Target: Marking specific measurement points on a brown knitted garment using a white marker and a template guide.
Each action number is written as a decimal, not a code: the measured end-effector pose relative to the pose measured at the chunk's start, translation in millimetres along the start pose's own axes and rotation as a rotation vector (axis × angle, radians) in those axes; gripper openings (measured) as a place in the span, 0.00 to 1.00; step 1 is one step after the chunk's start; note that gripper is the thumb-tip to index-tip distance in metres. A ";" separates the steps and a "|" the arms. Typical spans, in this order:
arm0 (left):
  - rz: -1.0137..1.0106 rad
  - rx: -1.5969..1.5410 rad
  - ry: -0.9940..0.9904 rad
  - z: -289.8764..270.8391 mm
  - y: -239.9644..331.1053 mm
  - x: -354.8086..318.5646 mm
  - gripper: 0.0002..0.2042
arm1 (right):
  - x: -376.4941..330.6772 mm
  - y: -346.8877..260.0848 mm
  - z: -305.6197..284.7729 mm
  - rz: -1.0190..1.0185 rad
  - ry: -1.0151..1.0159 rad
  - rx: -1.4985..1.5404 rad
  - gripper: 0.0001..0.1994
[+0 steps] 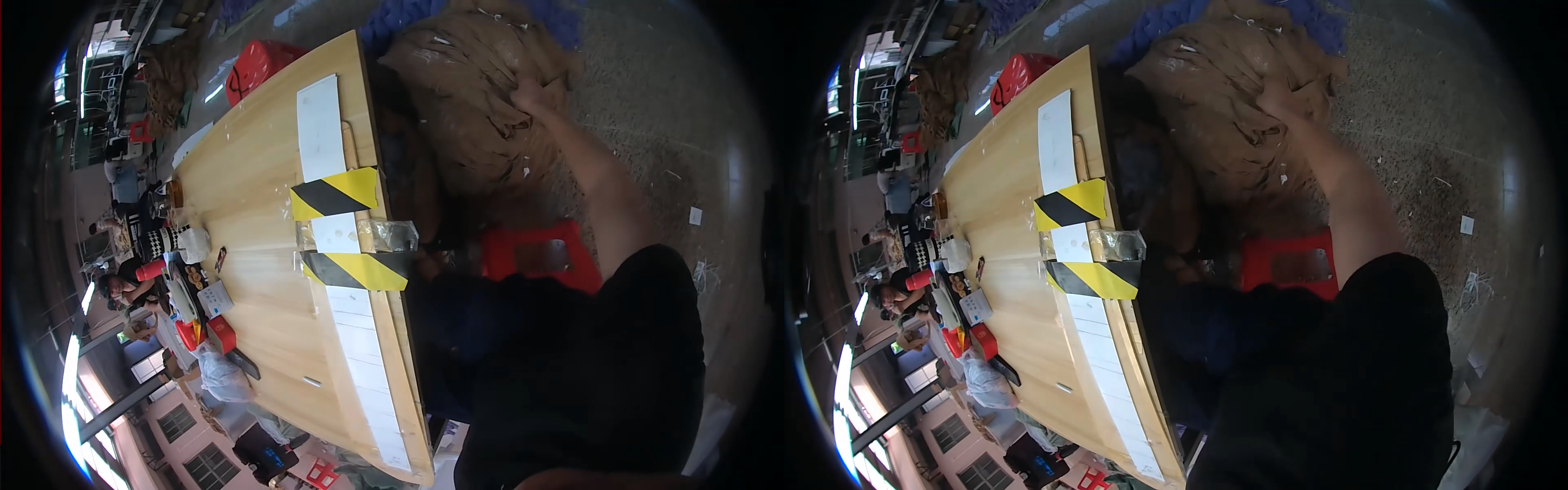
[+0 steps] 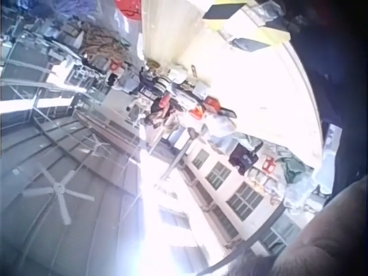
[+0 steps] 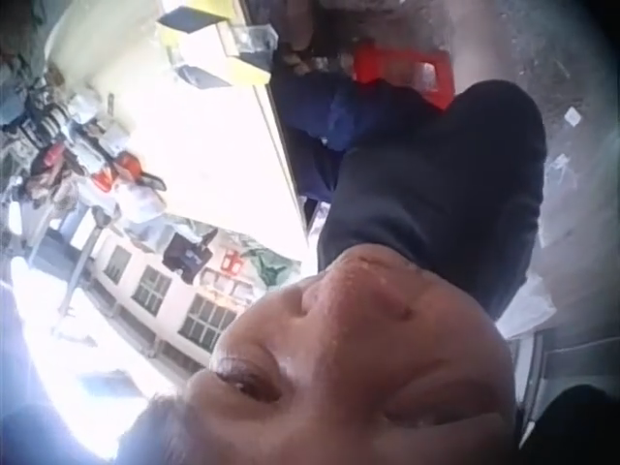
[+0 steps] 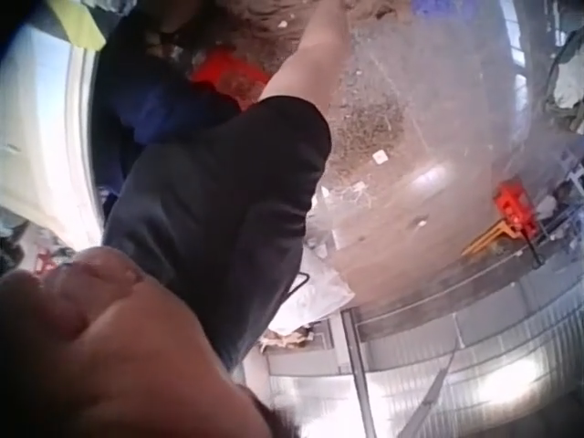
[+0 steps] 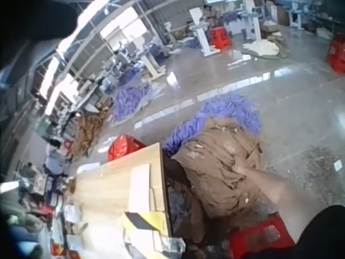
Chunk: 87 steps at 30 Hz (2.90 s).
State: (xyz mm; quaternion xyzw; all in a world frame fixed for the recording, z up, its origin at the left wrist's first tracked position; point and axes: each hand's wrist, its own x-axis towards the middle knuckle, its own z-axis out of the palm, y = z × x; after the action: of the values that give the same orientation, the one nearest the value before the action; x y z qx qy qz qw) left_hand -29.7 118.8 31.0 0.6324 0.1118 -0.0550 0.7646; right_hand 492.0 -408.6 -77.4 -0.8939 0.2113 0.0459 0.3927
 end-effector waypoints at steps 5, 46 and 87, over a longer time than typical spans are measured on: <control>-0.116 0.033 0.099 -1.4 7.9 -9.3 0.05 | -17.2 -89.4 -47.0 -0.237 -0.025 0.226 0.19; -0.671 -0.172 0.938 89.0 30.0 -80.6 0.08 | -1.1 -160.6 -73.7 -0.433 -0.061 0.059 0.17; 0.676 -0.061 -0.183 348.2 357.3 127.1 0.29 | -363.3 -388.4 -320.8 -1.527 -0.554 0.107 0.15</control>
State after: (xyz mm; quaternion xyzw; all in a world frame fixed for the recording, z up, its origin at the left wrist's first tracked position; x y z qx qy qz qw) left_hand 209.3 -145.5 402.6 0.6030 -0.1713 0.1483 0.7649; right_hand 296.5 -281.9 498.3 -0.7278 -0.5595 -0.0251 0.3959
